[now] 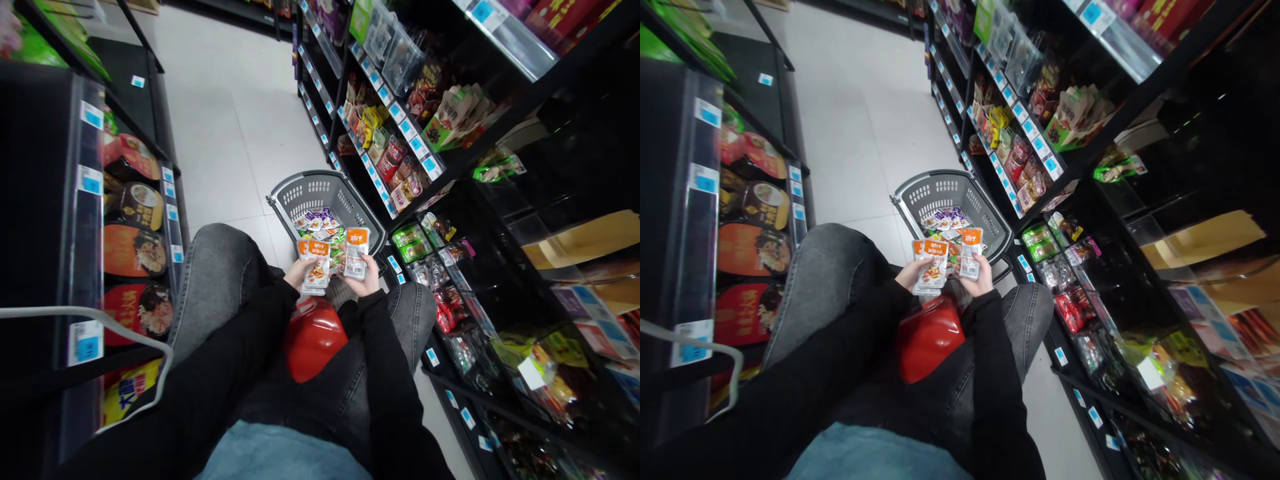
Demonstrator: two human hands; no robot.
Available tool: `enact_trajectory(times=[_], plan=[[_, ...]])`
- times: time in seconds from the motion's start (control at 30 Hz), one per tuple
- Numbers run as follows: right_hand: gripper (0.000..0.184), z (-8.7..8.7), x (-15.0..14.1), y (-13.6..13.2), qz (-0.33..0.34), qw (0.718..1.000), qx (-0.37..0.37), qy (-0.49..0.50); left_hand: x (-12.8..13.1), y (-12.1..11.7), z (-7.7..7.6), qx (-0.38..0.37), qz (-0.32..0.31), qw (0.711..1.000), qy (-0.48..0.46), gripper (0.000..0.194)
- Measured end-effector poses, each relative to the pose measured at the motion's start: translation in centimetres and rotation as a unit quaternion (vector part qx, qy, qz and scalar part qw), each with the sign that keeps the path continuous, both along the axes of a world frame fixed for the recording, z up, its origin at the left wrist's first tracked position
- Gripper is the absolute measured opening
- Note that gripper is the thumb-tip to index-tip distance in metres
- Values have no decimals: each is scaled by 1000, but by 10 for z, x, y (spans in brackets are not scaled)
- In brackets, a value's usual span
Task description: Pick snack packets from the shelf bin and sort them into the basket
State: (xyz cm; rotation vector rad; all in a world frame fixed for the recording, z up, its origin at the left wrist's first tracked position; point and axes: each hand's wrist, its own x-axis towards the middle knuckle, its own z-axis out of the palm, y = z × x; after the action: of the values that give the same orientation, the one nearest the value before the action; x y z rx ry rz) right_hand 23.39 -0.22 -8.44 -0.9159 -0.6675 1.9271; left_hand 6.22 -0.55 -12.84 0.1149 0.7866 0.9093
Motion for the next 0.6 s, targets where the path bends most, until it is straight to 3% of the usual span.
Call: enact_trajectory(times=[0.07, 0.13, 0.2, 0.4, 0.6], plan=[[37, -8, -3, 3, -41, 990, 30, -133, 0, 0, -1, -3, -1, 1000, -6, 44], [29, -18, -5, 7, -82, 959, 60, -266, -1, 0, -2, -12, -2, 1000, -13, 46], [21, -27, -4, 9, -91, 935, 81, -332, -1, 1, -4, -19, -1, 1000, -19, 45], [21, -36, 3, 10, -41, 932, 104, -344, 1, 3, -5, -21, 64, 998, 7, 38], [21, -35, 4, 8, 1, 947, 98, -305, 3, -2, 13, -23, 49, 998, -17, 38]])
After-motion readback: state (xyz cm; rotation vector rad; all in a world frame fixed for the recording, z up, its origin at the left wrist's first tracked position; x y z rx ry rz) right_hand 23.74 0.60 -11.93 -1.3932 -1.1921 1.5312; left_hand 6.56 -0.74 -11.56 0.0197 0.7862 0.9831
